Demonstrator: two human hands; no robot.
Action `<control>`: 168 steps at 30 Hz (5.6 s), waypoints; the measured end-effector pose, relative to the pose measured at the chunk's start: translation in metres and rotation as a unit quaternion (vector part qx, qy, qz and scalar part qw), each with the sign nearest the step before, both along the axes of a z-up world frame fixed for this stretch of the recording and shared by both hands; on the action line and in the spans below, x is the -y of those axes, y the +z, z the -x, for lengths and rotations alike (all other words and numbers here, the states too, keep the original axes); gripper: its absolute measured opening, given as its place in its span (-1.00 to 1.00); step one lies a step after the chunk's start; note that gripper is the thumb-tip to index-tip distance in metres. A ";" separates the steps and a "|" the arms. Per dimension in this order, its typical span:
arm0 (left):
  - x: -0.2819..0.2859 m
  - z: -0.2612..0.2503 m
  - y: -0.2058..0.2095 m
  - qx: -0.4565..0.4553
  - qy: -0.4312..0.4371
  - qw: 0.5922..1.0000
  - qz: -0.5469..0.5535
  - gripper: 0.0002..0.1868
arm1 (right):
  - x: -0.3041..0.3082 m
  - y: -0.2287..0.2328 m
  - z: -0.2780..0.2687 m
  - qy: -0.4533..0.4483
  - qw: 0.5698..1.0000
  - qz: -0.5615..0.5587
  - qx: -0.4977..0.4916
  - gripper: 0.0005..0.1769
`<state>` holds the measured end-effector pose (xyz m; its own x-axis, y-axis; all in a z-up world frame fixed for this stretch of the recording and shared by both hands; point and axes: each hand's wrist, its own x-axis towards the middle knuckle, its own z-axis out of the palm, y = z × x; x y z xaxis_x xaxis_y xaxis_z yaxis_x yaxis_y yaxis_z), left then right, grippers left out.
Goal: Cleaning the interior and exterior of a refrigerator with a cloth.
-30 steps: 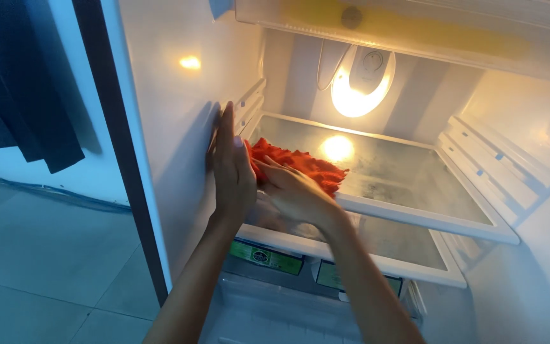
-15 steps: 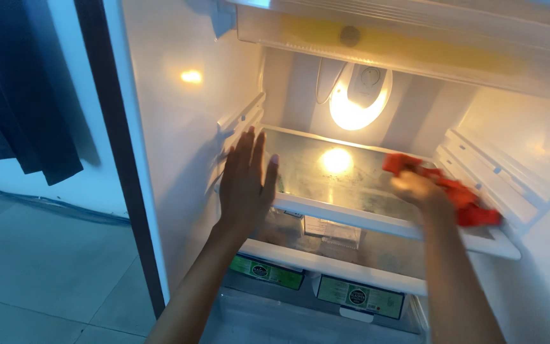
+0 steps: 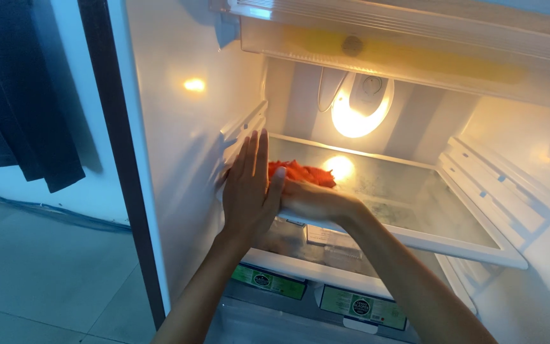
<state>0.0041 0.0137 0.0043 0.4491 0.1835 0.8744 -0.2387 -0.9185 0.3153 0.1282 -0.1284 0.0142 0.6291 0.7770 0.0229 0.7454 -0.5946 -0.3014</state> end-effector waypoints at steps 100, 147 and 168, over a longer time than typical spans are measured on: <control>0.124 -0.033 -0.124 -0.118 -0.134 0.974 0.139 -0.83 | 0.231 -0.095 0.083 -0.388 0.814 -0.165 0.400 -0.65; 0.121 -0.068 -0.115 -0.125 -0.330 0.885 0.305 -0.82 | 0.196 -0.126 0.079 -0.151 0.985 -0.025 0.077 -0.24; 0.120 -0.064 -0.119 -0.185 -0.305 0.903 0.238 -0.87 | 0.175 -0.067 -0.044 -0.270 0.956 -0.052 0.097 -0.47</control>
